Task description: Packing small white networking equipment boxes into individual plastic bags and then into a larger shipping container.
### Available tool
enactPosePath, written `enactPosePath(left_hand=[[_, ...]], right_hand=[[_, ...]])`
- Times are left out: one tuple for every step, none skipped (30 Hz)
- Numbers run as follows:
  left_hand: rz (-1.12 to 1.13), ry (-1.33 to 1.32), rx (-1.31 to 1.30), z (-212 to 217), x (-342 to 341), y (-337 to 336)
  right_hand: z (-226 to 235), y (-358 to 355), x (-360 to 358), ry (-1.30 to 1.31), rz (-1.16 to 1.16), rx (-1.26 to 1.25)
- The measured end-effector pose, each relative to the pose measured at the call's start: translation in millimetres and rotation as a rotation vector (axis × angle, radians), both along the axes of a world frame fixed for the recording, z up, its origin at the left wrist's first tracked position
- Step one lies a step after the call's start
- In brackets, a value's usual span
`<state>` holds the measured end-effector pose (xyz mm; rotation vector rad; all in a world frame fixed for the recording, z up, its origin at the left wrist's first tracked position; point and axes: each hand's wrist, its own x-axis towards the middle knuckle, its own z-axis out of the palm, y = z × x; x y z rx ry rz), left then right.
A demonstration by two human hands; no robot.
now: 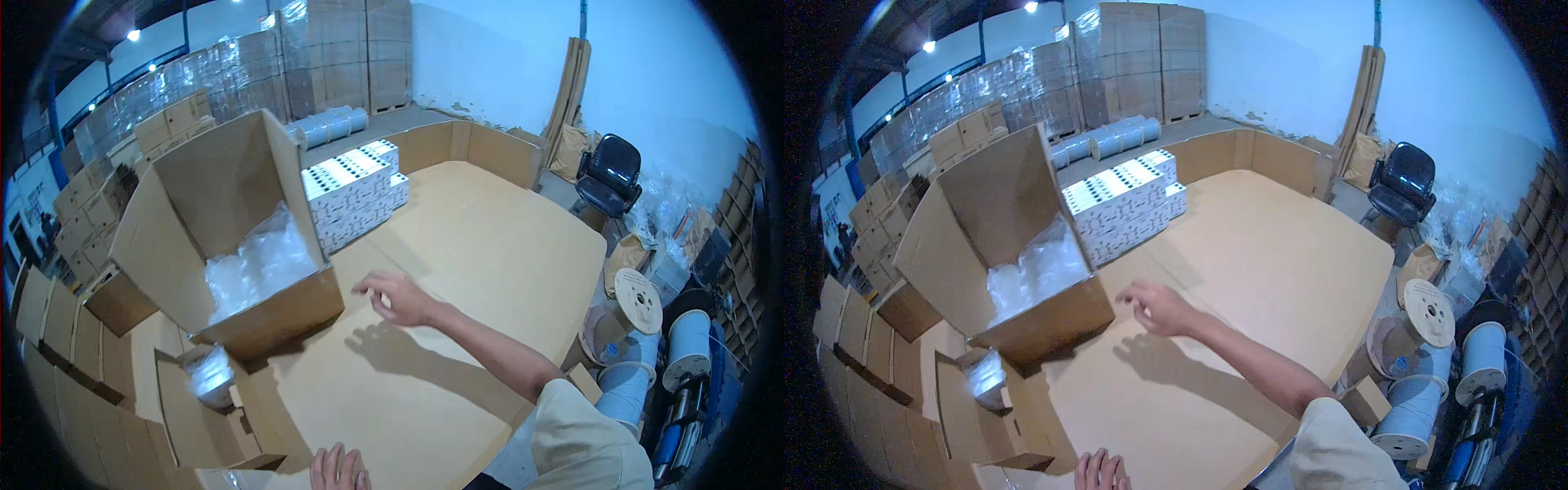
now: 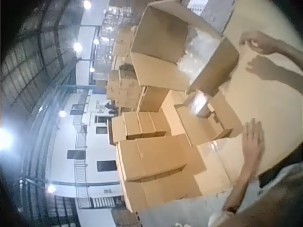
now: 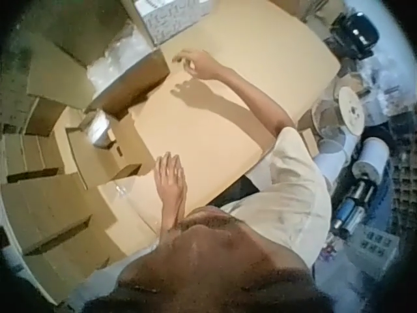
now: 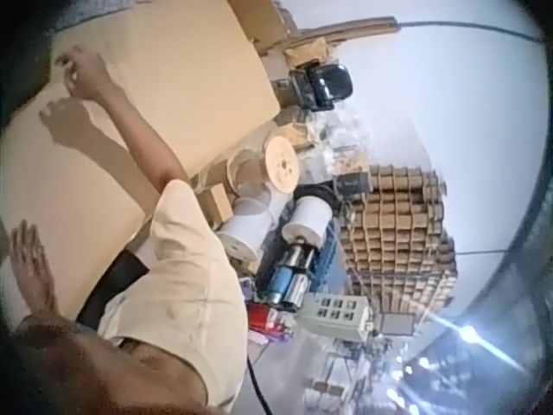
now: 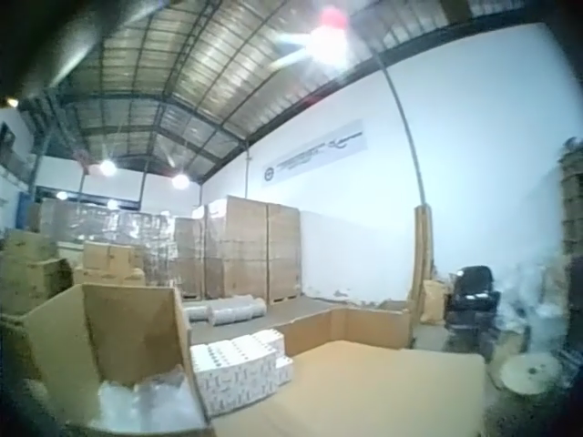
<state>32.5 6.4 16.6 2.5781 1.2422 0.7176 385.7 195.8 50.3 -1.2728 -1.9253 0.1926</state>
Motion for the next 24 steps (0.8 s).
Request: enactPosePath(left_hand=[[-0.061,-0.009,0.015,-5.8,12.3,10.9],[-0.091,-0.035,0.009,-10.4,27.0,21.1],[-0.093,-0.031,0.013,-11.9,43.7,31.5],[-0.125,-0.024,0.037,-12.1,61.3,40.3],[-0.154,-0.015,0.061,-12.2,75.7,46.4],[-0.155,-0.014,0.065,-12.6,88.5,50.2],[-0.172,-0.045,0.061,-13.0,101.4,53.3],[-0.187,-0.075,0.057,-13.0,109.9,55.9],[-0.180,-0.070,0.060,-14.5,113.0,57.7],[-0.179,-0.057,0.065,-16.7,114.8,58.0],[-0.177,-0.044,0.071,-17.8,116.6,58.5],[-0.175,-0.040,0.075,-16.9,117.0,59.0],[-0.176,-0.036,0.066,-14.9,117.2,58.7],[-0.178,-0.032,0.057,-13.5,117.5,58.6],[-0.174,-0.027,0.060,-13.2,117.0,58.6],[-0.176,-0.042,0.039,-13.4,116.5,58.7],[-0.178,-0.057,0.017,-13.1,116.3,59.6],[-0.174,-0.055,0.015,-12.1,117.2,59.2],[-0.165,-0.055,0.012,-11.1,118.0,58.9],[-0.155,-0.056,0.008,-10.3,118.6,58.2],[-0.153,-0.054,0.010,-9.4,118.4,58.4],[-0.149,-0.047,0.001,-8.4,118.2,58.2],[-0.146,-0.041,-0.007,-8.1,118.3,58.5],[-0.144,-0.040,-0.006,-8.6,118.8,59.0]], right_hand=[[3.7,8.4,18.1,-0.001,-0.067,0.000],[8.7,19.7,36.5,-0.001,-0.132,0.000],[8.8,35.6,52.7,0.008,-0.198,0.039],[9.5,51.4,68.7,0.015,-0.265,0.077],[10.7,66.7,83.0,0.026,-0.320,0.097],[12.7,81.5,96.9,0.037,-0.376,0.117],[15.9,94.5,111.5,0.036,-0.382,0.122],[19.0,107.7,124.2,0.011,-0.452,0.178],[19.6,122.9,131.2,-0.009,-0.512,0.231],[23.2,133.1,138.0,-0.007,-0.512,0.236],[26.2,142.6,144.0,-0.028,-0.550,0.252],[28.0,150.7,146.4,-0.047,-0.587,0.266],[28.7,157.5,148.1,-0.042,-0.586,0.269],[28.9,163.7,149.7,-0.089,-0.641,0.247],[28.6,170.2,150.4,-0.135,-0.692,0.223],[28.3,176.0,151.6,-0.129,-0.689,0.224],[28.0,181.4,152.8,-0.170,-0.706,0.243],[26.3,185.9,154.7,-0.212,-0.721,0.258],[25.2,190.2,157.3,-0.210,-0.717,0.256],[24.5,193.9,160.3,-0.202,-0.716,0.254],[24.0,198.2,162.9,-0.192,-0.716,0.255],[22.5,200.6,165.7,-0.189,-0.714,0.257],[20.9,201.7,169.1,-0.197,-0.689,0.251],[19.4,202.8,172.1,-0.206,-0.665,0.244]])
